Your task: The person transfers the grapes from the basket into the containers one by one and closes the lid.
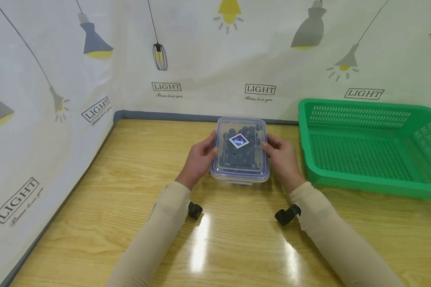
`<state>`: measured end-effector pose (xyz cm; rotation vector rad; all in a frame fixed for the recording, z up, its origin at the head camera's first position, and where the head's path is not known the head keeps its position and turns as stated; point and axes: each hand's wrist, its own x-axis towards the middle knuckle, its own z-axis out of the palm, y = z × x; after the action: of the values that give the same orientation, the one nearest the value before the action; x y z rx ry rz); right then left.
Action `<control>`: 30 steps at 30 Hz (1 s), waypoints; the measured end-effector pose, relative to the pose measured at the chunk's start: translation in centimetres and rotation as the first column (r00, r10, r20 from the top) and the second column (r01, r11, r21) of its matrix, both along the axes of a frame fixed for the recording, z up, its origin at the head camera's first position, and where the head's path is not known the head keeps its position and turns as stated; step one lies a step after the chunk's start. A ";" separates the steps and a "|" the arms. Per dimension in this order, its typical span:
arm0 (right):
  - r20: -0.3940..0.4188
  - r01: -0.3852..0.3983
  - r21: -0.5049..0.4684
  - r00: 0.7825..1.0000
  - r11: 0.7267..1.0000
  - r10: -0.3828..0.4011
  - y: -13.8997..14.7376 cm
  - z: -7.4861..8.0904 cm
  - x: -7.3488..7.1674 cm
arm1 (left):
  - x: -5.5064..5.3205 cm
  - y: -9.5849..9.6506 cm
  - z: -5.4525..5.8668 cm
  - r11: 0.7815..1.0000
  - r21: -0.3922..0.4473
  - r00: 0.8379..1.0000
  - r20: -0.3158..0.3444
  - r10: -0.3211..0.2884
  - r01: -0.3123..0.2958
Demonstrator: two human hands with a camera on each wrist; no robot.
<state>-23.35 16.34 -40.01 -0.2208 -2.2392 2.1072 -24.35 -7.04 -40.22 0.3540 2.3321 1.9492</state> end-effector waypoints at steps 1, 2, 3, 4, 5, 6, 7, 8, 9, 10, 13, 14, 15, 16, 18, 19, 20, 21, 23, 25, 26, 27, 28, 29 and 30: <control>0.001 -0.001 0.001 1.000 1.000 0.001 0.0 0.0 0.0 | 0.0 0.0 0.0 1.000 -0.004 1.000 0.000 -0.002 0.002; 0.003 -0.001 0.002 1.000 1.000 0.001 -0.1 0.0 0.0 | 0.0 -0.1 -0.1 1.000 -0.008 1.000 -0.001 -0.004 0.004; 0.003 0.001 0.005 1.000 1.000 -0.001 -0.1 0.0 -0.1 | 0.0 -0.1 0.0 1.000 -0.012 1.000 -0.003 -0.008 0.008; 0.003 0.002 0.008 1.000 1.000 -0.002 -0.1 0.1 -0.1 | -0.1 -0.1 0.0 1.000 -0.014 1.000 0.000 -0.012 0.012; 0.002 0.003 0.008 1.000 1.000 -0.003 -0.1 0.2 -0.1 | -0.1 0.0 0.1 1.000 -0.021 1.000 0.003 -0.013 0.013; 0.000 0.005 0.009 1.000 1.000 -0.005 -0.1 0.2 -0.1 | -0.1 0.0 0.1 1.000 -0.026 1.000 0.007 -0.015 0.015; 0.000 0.006 0.011 1.000 1.000 -0.006 -0.1 0.2 -0.1 | -0.1 -0.1 0.1 0.999 -0.032 1.000 0.013 -0.017 0.017; -0.001 0.007 0.012 1.000 1.000 -0.007 -0.1 0.3 -0.1 | -0.1 -0.1 0.1 0.999 -0.038 1.000 0.022 -0.018 0.019; -0.002 0.007 0.016 1.000 1.000 -0.007 -0.1 0.3 -0.1 | 0.0 -0.1 0.1 0.999 -0.043 0.999 0.027 -0.019 0.020; -0.003 0.006 0.020 1.000 1.000 -0.006 -0.2 0.3 -0.1 | 0.0 -0.2 0.1 0.999 -0.046 0.999 0.033 -0.020 0.021; -0.002 0.002 0.041 1.000 0.999 -0.002 -0.2 0.2 0.0 | 0.0 -0.4 -0.2 0.999 -0.045 0.998 0.058 -0.023 0.026; 0.002 0.001 0.047 1.000 0.999 -0.001 -0.2 0.1 0.0 | 0.0 -0.4 -0.3 0.999 -0.040 0.997 0.068 -0.026 0.029; 0.006 0.001 0.055 1.000 0.998 -0.001 -0.1 0.1 0.1 | 0.0 -0.4 -0.3 0.999 -0.038 0.997 0.076 -0.027 0.030; 0.010 -0.001 0.064 1.000 0.998 0.000 -0.1 0.1 0.1 | 0.0 -0.5 -0.4 0.999 -0.039 0.996 0.085 -0.029 0.033; 0.018 0.000 0.076 1.000 0.997 -0.002 -0.1 0.0 0.2 | 0.0 -0.5 -0.4 0.998 -0.053 0.994 0.107 -0.031 0.037; 0.021 -0.002 0.082 1.000 0.997 0.000 -0.1 0.0 0.2 | -0.1 -0.5 -0.4 0.997 -0.062 0.993 0.116 -0.033 0.040; 0.021 -0.004 0.091 1.000 0.996 0.002 0.0 0.0 0.2 | -0.1 -0.4 -0.3 0.996 -0.079 0.992 0.122 -0.030 0.039; 0.019 -0.006 0.096 1.000 0.995 0.005 0.0 0.0 0.2 | -0.1 -0.4 -0.3 0.994 -0.098 0.992 0.123 -0.025 0.038; 0.014 -0.010 0.118 1.000 0.993 0.008 0.0 -0.1 0.2 | -0.1 -0.3 -0.2 0.991 -0.126 0.991 0.129 -0.025 0.041; 0.008 -0.008 0.129 1.000 0.992 0.007 -0.1 -0.1 0.1 | -0.1 -0.2 -0.1 0.988 -0.151 0.992 0.128 -0.023 0.042; 0.003 -0.007 0.131 1.000 0.991 0.006 -0.1 -0.1 0.1 | -0.1 -0.2 0.0 0.987 -0.156 0.992 0.125 -0.022 0.041; 0.000 -0.006 0.132 1.000 0.991 0.006 -0.1 -0.1 0.1 | -0.1 -0.2 0.0 0.987 -0.158 0.992 0.123 -0.019 0.039; 0.001 -0.007 0.133 1.000 0.991 0.007 -0.1 -0.2 0.1 | 0.0 -0.2 0.0 0.987 -0.159 0.992 0.128 -0.016 0.037; 0.002 -0.005 0.126 1.000 0.992 0.004 -0.1 -0.2 0.1 | 0.0 -0.2 0.0 0.986 -0.163 0.992 0.126 -0.008 0.029; 0.002 -0.002 0.125 1.000 0.992 0.002 -0.1 -0.2 0.1 | 0.0 -0.1 0.0 0.986 -0.163 0.993 0.120 -0.002 0.022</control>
<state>-23.28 16.24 -40.21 -0.2139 -2.3628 1.9588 -24.32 -7.18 -40.19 0.2308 2.3856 1.7062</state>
